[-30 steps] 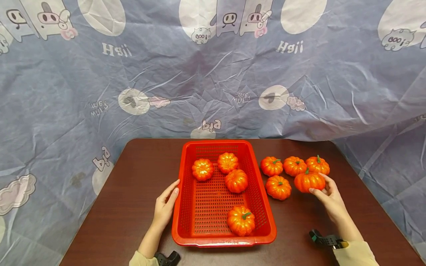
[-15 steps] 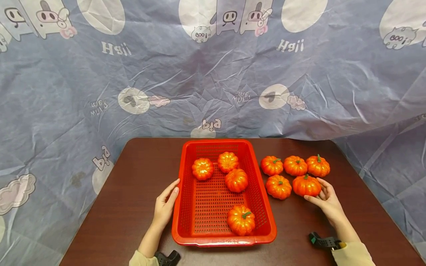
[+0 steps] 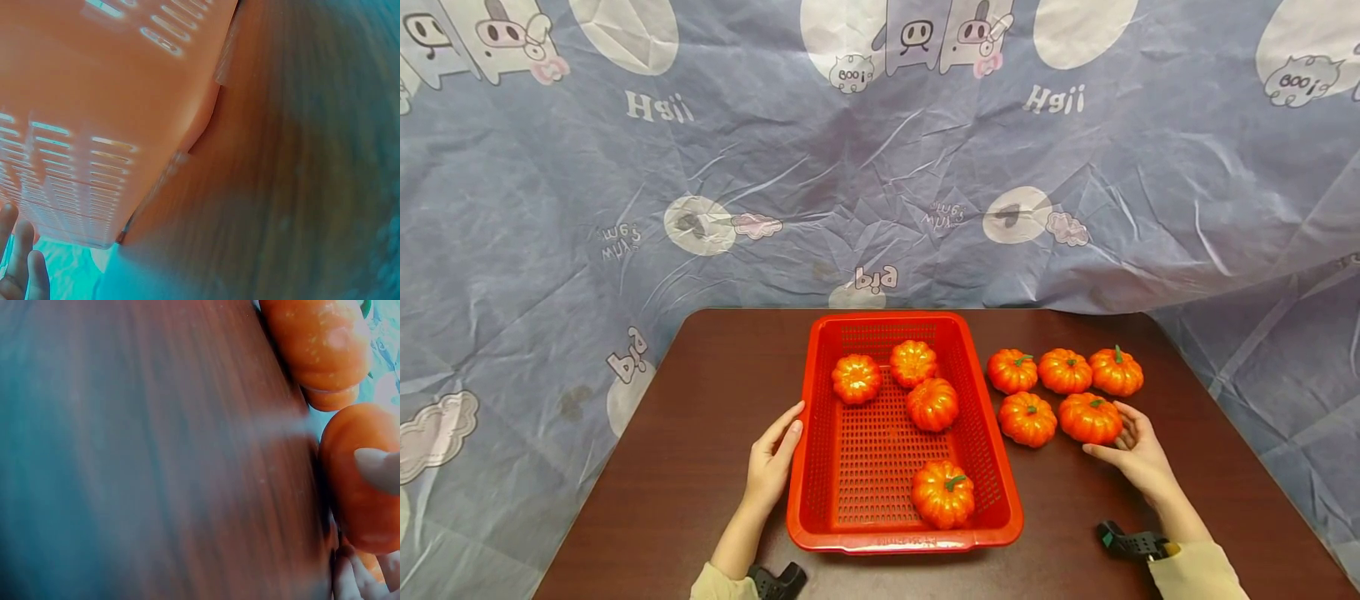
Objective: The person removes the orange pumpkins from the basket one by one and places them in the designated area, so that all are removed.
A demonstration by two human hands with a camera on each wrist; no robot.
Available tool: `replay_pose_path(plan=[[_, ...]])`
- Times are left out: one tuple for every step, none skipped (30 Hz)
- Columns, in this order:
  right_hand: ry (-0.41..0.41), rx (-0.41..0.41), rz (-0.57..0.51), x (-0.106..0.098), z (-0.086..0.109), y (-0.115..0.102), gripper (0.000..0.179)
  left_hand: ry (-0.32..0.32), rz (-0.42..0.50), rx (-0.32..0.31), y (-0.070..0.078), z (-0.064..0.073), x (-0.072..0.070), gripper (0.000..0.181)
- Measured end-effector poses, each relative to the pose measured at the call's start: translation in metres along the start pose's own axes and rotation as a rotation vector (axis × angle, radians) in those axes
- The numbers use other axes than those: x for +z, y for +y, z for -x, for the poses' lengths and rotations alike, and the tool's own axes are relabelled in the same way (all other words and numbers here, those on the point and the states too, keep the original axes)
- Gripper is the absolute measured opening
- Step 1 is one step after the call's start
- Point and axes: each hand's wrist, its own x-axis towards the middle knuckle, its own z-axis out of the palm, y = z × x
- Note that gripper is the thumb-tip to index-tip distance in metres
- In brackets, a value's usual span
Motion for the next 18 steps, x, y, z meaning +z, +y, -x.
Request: replay_pose_path(plan=[[0.005,-0.002,0.028,0.0007,-0.0003,-0.0001,0.089,0.000,0.000,0.000,0.0001,0.0000,0.0000,0.032],[0.007,-0.006,0.048,0.0014,-0.0006,-0.0001,0.090,-0.001,0.000,-0.001,0.0001,0.0000,0.0000,0.032],[0.007,-0.010,0.066,0.0019,-0.0006,-0.0002,0.091,-0.002,0.001,-0.002,0.0000,-0.0001,0.0000,0.032],[0.005,-0.012,0.076,0.0024,-0.0008,-0.0002,0.092,-0.002,0.004,-0.003,0.0001,-0.0001,0.0000,0.032],[0.003,-0.012,0.083,0.0027,-0.0010,0.0000,0.093,-0.003,0.004,-0.004,0.0001,-0.0002,-0.0001,0.032],[0.001,-0.011,0.087,0.0030,-0.0011,-0.0001,0.094,-0.003,0.001,-0.005,0.0001,-0.0002,-0.0001,0.032],[-0.002,-0.010,0.093,0.0030,-0.0013,-0.0002,0.095,-0.003,0.000,-0.005,0.0001,-0.0002,-0.0001,0.032],[-0.004,-0.008,0.100,0.0028,-0.0015,-0.0004,0.095,-0.003,-0.002,-0.005,0.0003,-0.0002,-0.0001,0.032],[-0.007,-0.007,0.109,0.0026,-0.0018,-0.0008,0.096,-0.003,-0.006,-0.005,0.0005,-0.0002,0.0000,0.032],[-0.011,-0.004,0.112,0.0023,-0.0022,-0.0014,0.096,-0.003,-0.009,-0.004,0.0006,-0.0002,0.0000,0.032],[-0.016,-0.004,0.118,0.0018,-0.0025,-0.0023,0.097,-0.004,-0.012,-0.002,0.0007,-0.0002,0.0000,0.032],[-0.020,-0.003,0.121,0.0013,-0.0029,-0.0032,0.097,-0.004,-0.014,0.000,0.0009,-0.0003,0.0001,0.032],[-0.027,-0.002,0.124,0.0006,-0.0034,-0.0040,0.097,-0.005,-0.011,0.002,0.0010,-0.0003,0.0002,0.032],[-0.032,0.002,0.129,0.0001,-0.0038,-0.0048,0.097,-0.006,-0.009,0.004,0.0011,-0.0003,0.0002,0.032],[-0.038,0.005,0.134,-0.0004,-0.0041,-0.0056,0.097,-0.007,-0.007,0.005,0.0011,-0.0003,0.0002,0.032],[-0.043,0.009,0.140,-0.0009,-0.0045,-0.0062,0.097,-0.007,-0.004,0.006,0.0012,-0.0003,0.0003,0.032],[-0.051,0.010,0.145,-0.0016,-0.0047,-0.0067,0.097,-0.007,-0.001,0.005,0.0013,-0.0003,0.0003,0.032],[-0.056,0.013,0.152,-0.0021,-0.0051,-0.0071,0.097,-0.007,-0.001,0.004,0.0014,-0.0002,0.0003,0.032]])
